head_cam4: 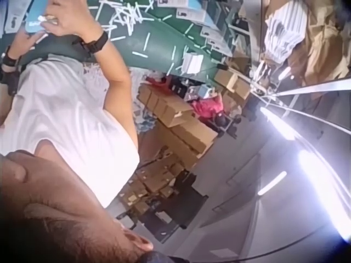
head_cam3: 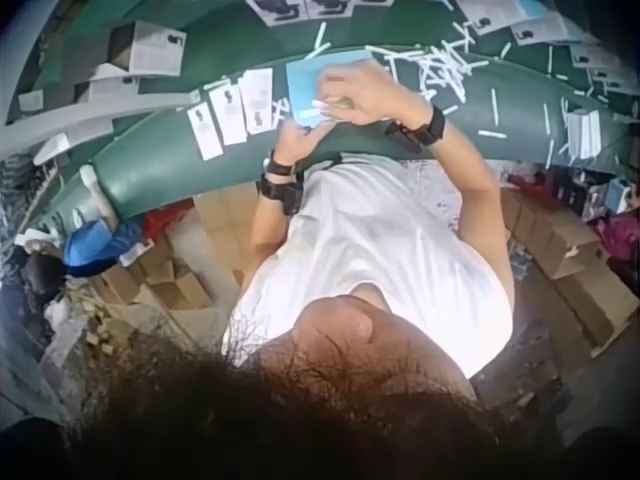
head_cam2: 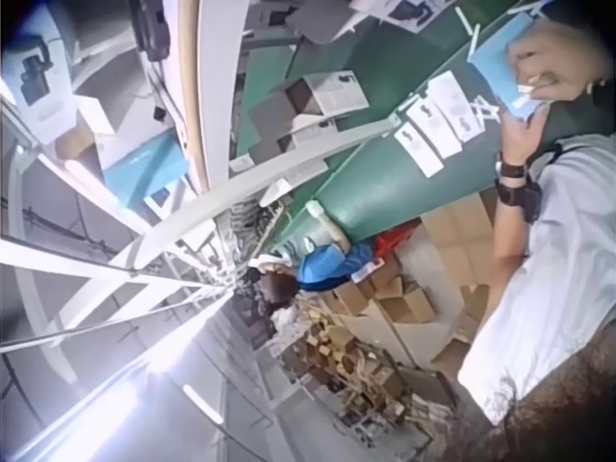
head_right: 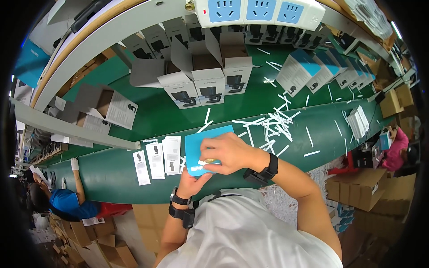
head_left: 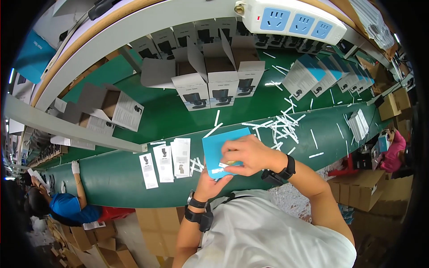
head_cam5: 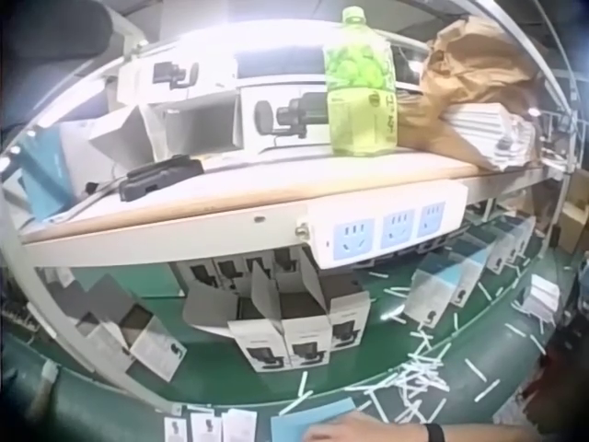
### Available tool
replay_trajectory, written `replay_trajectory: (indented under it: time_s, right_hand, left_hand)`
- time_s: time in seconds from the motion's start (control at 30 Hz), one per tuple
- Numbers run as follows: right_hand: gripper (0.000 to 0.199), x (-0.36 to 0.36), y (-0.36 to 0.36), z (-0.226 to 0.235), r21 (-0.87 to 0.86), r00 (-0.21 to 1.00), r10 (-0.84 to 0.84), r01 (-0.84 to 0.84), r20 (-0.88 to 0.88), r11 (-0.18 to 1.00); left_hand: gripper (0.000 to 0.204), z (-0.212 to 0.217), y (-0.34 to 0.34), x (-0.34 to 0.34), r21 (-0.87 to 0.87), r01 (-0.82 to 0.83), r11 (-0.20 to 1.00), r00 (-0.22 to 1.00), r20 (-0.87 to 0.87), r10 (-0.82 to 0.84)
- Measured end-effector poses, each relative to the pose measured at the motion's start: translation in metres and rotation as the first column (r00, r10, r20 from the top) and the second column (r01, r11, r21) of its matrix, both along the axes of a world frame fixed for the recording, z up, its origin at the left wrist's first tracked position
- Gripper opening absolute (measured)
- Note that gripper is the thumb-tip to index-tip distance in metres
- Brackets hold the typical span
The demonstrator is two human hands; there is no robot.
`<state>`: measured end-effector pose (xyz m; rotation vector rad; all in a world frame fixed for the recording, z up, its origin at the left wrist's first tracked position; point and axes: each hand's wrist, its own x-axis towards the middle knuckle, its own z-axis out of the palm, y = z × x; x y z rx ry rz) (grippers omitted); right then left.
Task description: The person packs boxes by hand, placing a manual into a white box, sealing it with tape, and sliding on a blue sleeve. This process is repeated for several units before the finished products are placed onto a shelf.
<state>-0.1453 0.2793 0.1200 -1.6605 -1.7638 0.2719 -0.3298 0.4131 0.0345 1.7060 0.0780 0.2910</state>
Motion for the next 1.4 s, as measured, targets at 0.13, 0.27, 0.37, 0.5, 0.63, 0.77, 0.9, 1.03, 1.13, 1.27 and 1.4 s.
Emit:
replay_trajectory:
  time_s: [0.13, 0.27, 0.37, 0.5, 0.63, 0.77, 0.9, 1.03, 1.13, 1.27, 1.4]
  right_hand:
    - [0.018, -0.004, 0.007, -0.006, 0.029, 1.000, 0.011, -0.010, -0.028, 1.000]
    - [0.017, -0.005, 0.008, -0.005, 0.099, 0.939, 0.125, -0.098, -0.319, 0.990]
    - [0.030, 0.020, -0.025, -0.010, 0.207, 0.563, 0.081, 0.164, -0.822, 0.965]
    - [0.091, 0.084, -0.102, -0.034, -0.162, 0.435, -0.835, 0.900, 0.337, 0.404]
    - [0.084, 0.029, -0.107, -0.031, -0.367, 0.622, -0.756, 0.765, 0.206, 0.530]
    - [0.042, -0.048, -0.064, -0.046, 0.021, 0.838, -0.546, 0.546, -0.023, 0.837]
    - [0.043, -0.064, -0.046, -0.077, 0.162, 0.808, -0.563, 0.588, -0.174, 0.793]
    - [0.045, -0.074, -0.043, -0.088, 0.190, 0.782, -0.570, 0.618, -0.252, 0.763]
    - [0.041, -0.074, -0.052, -0.087, 0.180, 0.811, -0.567, 0.585, -0.144, 0.791]
    - [0.044, -0.081, -0.052, -0.087, 0.191, 0.801, -0.599, 0.589, -0.006, 0.785]
    - [0.043, -0.088, -0.045, -0.104, 0.282, 0.808, -0.589, 0.559, 0.027, 0.780]
  left_hand:
    - [0.021, -0.003, 0.007, -0.001, -0.049, 0.020, 0.999, 1.000, -0.020, -0.021]
    - [0.035, -0.004, 0.006, -0.004, 0.061, -0.079, 0.995, 0.996, 0.045, 0.076]
    - [0.055, -0.011, -0.002, 0.010, -0.176, -0.400, 0.900, 0.832, 0.341, 0.437]
    - [0.071, 0.005, -0.001, 0.014, -0.334, -0.348, 0.876, 0.831, 0.324, 0.453]
    - [0.063, -0.004, 0.025, 0.003, 0.319, -0.300, 0.899, 0.947, 0.212, 0.241]
    - [0.052, -0.011, 0.035, 0.000, 0.310, -0.259, 0.915, 0.960, 0.183, 0.211]
    - [0.053, -0.008, 0.056, -0.005, 0.328, -0.213, 0.920, 0.971, 0.178, 0.162]
    - [0.055, -0.013, 0.074, -0.011, 0.378, -0.103, 0.920, 0.989, 0.137, 0.054]
    - [0.057, -0.011, 0.080, -0.013, 0.503, -0.053, 0.863, 0.991, 0.131, -0.015]
    - [0.062, -0.001, 0.084, -0.017, 0.713, -0.049, 0.700, 0.986, 0.145, -0.079]
    - [0.070, 0.022, 0.075, -0.014, 0.884, -0.049, 0.466, 0.990, 0.104, -0.093]
